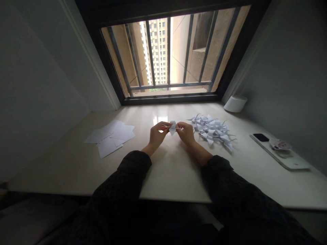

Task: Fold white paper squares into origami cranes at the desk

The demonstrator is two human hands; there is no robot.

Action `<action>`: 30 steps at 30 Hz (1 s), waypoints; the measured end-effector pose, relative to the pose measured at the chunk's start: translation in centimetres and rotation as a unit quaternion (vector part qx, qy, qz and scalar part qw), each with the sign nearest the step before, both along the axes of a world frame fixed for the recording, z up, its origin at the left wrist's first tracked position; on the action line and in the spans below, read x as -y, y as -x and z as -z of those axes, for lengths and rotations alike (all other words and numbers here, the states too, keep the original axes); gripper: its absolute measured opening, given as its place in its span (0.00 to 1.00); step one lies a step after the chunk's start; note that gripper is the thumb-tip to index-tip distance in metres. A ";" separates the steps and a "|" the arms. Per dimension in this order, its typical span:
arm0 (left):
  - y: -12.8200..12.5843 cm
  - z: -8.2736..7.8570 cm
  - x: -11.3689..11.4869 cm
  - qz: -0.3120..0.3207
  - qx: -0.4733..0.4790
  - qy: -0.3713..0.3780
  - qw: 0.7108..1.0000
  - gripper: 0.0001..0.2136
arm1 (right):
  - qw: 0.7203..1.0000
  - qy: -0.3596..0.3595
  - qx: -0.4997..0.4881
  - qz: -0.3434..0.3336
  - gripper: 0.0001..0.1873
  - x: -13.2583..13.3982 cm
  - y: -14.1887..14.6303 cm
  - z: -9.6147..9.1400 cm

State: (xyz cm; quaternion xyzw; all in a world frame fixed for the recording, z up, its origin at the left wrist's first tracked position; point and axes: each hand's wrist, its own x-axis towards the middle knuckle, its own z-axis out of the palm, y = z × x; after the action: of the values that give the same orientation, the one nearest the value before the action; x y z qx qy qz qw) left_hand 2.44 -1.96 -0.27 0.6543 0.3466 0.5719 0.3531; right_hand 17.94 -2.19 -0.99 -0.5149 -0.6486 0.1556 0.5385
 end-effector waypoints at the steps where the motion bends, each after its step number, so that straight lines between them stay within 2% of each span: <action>1: 0.1 0.0 -0.1 -0.009 0.001 -0.002 1.000 0.09 | 1.000 0.013 0.003 -0.002 0.11 -0.1 0.0 0.1; 4: 0.5 -0.1 -0.4 -0.039 0.008 -0.005 0.999 0.12 | 0.998 0.058 -0.004 -0.028 0.11 -0.6 0.2 0.5; 6: 0.8 -0.1 -0.6 -0.061 0.011 0.001 0.998 0.14 | 0.993 0.093 -0.019 -0.074 0.13 -0.6 0.4 0.7; 11: 1.2 0.1 -1.1 -0.103 0.000 0.023 0.994 0.15 | 0.959 0.154 -0.141 -0.190 0.20 0.1 1.0 -0.2; 14: 1.3 0.4 -1.1 -0.118 -0.026 0.020 0.992 0.14 | 0.935 0.207 -0.203 -0.206 0.29 0.7 1.4 -1.2; 18: 1.3 0.5 -0.8 -0.131 -0.075 -0.012 0.989 0.13 | 0.912 0.260 -0.247 -0.199 0.28 1.1 1.8 -1.7; 24: 1.3 0.5 -0.7 -0.131 -0.101 -0.056 0.985 0.10 | 0.899 0.257 -0.287 -0.207 0.22 0.8 1.8 -1.3; 30: 1.0 0.7 -0.9 -0.108 -0.082 -0.033 0.990 0.08 | 0.918 0.200 -0.285 -0.189 0.20 0.9 2.2 -1.1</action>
State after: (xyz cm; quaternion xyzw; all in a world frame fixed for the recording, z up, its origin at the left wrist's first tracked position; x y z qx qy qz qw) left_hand 1.40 -1.07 -0.92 0.6692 0.4242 0.5618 0.2380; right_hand 15.72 -3.08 0.13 -0.4136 -0.5082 0.5214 0.5467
